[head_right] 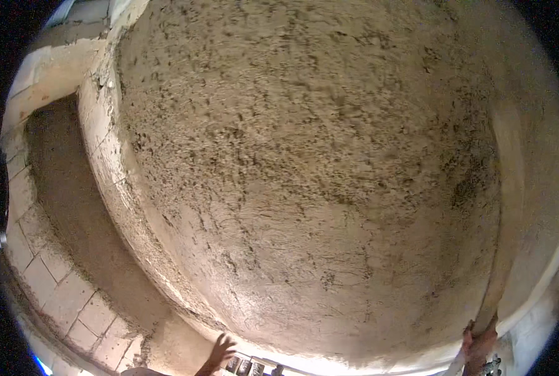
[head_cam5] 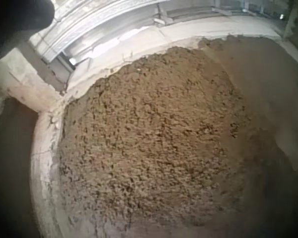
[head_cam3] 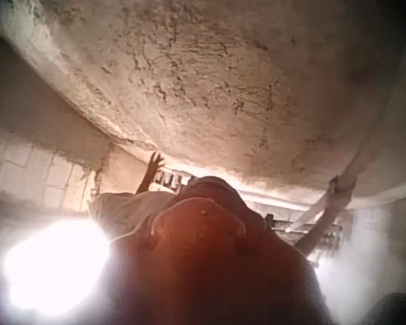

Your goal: The person applies mortar onto a wall using a trowel, mixes mortar in a bucket, applies additional mortar to the wall, and levels the plastered surface using a wooden straightedge.

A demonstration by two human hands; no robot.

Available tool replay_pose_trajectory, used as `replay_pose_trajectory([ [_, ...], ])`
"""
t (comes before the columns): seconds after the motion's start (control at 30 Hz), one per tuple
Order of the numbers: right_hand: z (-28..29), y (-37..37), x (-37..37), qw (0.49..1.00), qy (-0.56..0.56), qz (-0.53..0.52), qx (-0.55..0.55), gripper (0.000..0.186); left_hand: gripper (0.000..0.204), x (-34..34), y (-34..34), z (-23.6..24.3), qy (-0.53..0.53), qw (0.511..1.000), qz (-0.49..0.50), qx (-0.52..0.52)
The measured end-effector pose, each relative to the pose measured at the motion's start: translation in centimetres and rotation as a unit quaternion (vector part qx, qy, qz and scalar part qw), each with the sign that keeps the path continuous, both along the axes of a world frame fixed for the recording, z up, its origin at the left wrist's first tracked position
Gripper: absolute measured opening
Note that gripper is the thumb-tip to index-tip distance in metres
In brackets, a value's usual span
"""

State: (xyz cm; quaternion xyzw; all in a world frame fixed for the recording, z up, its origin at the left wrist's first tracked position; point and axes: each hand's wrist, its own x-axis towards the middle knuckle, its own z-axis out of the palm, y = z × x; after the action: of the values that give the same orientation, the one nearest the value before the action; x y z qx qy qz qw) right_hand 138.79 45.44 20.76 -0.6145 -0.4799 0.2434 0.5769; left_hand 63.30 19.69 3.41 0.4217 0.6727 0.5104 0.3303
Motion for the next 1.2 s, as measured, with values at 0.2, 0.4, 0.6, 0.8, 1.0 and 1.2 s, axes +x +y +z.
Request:
replay_pose_trajectory([
  [0.2,14.1,-4.6,-14.5,0.965,-0.031,0.142,0.219,0.075,0.067,14.4,19.3,11.8,0.063,0.930,-0.318,0.173],
  [0.4,29.0,-9.4,-34.9,0.834,0.126,0.487,0.226,0.096,0.100,21.2,15.2,25.2,0.049,0.827,-0.503,0.245],
  [0.6,32.5,-8.9,-49.8,0.680,0.183,0.673,0.228,0.086,0.096,14.3,9.4,19.2,-0.070,0.898,-0.340,0.272],
  [0.8,35.2,-10.2,-61.7,0.540,0.174,0.798,0.201,0.087,0.084,5.7,7.3,21.6,0.033,0.942,-0.102,0.317],
  [1.0,35.0,-8.2,-63.4,0.736,0.046,0.584,0.338,0.083,0.083,-1.5,9.5,27.3,0.190,0.853,0.173,0.454],
  [1.2,25.5,-8.3,-53.4,0.826,0.127,0.460,0.300,0.073,0.078,-7.1,12.1,31.3,0.209,0.828,0.296,0.429],
])
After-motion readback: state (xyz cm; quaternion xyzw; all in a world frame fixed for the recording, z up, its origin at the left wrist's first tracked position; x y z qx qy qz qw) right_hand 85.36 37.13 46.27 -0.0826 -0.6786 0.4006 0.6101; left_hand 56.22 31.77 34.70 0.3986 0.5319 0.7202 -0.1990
